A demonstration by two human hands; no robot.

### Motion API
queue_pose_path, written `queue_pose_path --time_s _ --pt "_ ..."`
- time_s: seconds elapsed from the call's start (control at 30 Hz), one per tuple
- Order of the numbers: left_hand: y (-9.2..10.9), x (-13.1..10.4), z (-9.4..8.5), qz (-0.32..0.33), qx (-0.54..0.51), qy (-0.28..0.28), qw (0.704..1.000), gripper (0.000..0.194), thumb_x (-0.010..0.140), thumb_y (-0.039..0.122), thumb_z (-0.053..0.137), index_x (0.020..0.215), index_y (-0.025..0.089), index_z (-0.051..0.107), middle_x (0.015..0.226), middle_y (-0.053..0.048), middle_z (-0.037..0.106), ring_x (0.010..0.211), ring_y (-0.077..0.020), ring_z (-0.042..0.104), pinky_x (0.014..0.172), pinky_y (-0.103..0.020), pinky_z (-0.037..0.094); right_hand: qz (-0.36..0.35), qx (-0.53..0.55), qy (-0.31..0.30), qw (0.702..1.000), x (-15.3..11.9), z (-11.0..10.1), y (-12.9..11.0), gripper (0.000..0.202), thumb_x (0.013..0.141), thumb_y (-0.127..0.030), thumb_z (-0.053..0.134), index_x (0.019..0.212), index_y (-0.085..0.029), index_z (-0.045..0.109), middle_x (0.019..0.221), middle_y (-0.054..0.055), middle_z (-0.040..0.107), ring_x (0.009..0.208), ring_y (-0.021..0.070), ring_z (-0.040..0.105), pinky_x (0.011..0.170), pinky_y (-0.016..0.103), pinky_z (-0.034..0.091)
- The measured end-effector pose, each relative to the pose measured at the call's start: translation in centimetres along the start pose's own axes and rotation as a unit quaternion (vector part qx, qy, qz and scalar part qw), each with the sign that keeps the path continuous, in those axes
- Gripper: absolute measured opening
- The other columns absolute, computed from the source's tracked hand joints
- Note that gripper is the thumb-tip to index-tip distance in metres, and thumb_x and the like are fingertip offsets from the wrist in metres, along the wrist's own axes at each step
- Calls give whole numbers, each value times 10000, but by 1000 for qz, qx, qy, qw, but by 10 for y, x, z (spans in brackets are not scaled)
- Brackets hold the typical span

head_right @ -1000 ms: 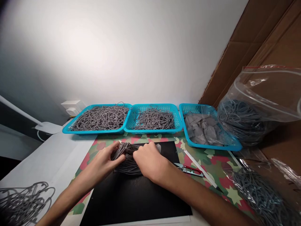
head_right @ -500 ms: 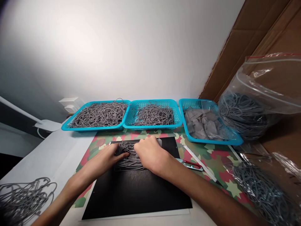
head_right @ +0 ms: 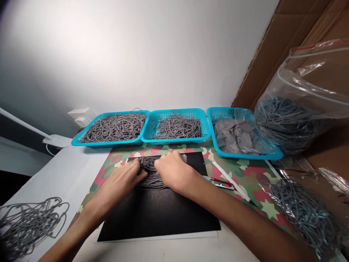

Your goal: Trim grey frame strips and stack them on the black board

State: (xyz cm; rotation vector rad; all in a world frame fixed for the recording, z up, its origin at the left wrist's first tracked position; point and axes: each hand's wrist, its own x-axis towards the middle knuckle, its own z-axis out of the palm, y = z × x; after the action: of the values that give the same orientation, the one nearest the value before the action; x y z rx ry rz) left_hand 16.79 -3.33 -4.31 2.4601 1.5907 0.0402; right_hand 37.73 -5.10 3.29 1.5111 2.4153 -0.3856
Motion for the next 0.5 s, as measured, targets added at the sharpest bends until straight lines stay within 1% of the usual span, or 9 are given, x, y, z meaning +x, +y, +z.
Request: queue_pose_path --time_s 0.03,0.07,0.13,0.17,0.2,0.27,0.37,0.43,0.5 --pt "0 -1 0 -5 -4 0 1000 65 1073 262 606 1042 223 648 1064 -128 769 1094 -367 752 949 -420 526 -1 0 0 1000 0 -1 0 200 1106 -142 710 1249 -109 847 1223 235 878 1225 349 839 969 388 599" --pt "-1 -1 0 -13 -11 -1 1000 82 1065 266 615 1116 214 653 1108 -133 776 1140 -375 746 971 -426 527 -1 1 -1 1000 -1 -1 0 201 1107 -142 709 1251 -107 847 1218 234 880 1229 350 839 977 391 599" --pt "-4 1 0 -27 -27 -2 999 202 1054 286 628 1240 208 635 1143 -126 785 1169 -372 741 965 -420 532 -3 0 -4 1000 -2 -2 0 203 1112 -140 704 1252 -107 846 1218 230 881 1237 348 838 987 391 597" --pt "-6 2 0 -34 -37 -4 999 221 1054 304 628 1253 208 626 1125 -118 787 1139 -365 747 926 -409 534 -3 0 -5 1000 -2 -3 0 203 1113 -139 701 1252 -107 846 1223 230 881 1241 347 836 990 389 595" --pt "-8 5 -1 -42 -46 -8 998 204 1055 329 628 1221 211 623 1084 -108 787 1087 -358 753 872 -396 530 -4 0 -5 1000 -2 -4 1 203 1112 -138 701 1249 -107 847 1225 230 880 1241 347 835 989 388 594" --pt "-12 10 -2 -57 -64 -19 996 163 1039 390 647 1060 233 606 970 -77 768 965 -336 751 765 -370 497 -6 -1 -6 1000 -2 -4 1 202 1112 -135 698 1242 -108 850 1217 232 881 1235 349 836 980 388 594" --pt "-15 15 -6 -65 -95 -40 993 296 987 457 703 853 269 517 826 -17 713 822 -281 716 681 -334 435 -9 -2 -6 1000 -1 -3 2 197 1115 -132 696 1233 -103 852 1211 235 882 1220 351 839 967 390 593" --pt "-15 15 -7 -68 -112 -49 990 334 978 466 698 804 275 486 778 6 685 771 -255 691 661 -322 409 -14 -3 -2 1000 -1 -2 2 203 1127 -129 680 1236 -100 848 1223 231 882 1230 347 836 974 388 590" --pt "-13 14 -8 -74 -120 -48 989 316 993 451 656 796 276 481 766 10 674 758 -249 679 659 -322 396 -23 -2 1 1000 -1 -1 2 212 1138 -126 661 1234 -108 849 1229 217 884 1245 338 831 987 381 588"
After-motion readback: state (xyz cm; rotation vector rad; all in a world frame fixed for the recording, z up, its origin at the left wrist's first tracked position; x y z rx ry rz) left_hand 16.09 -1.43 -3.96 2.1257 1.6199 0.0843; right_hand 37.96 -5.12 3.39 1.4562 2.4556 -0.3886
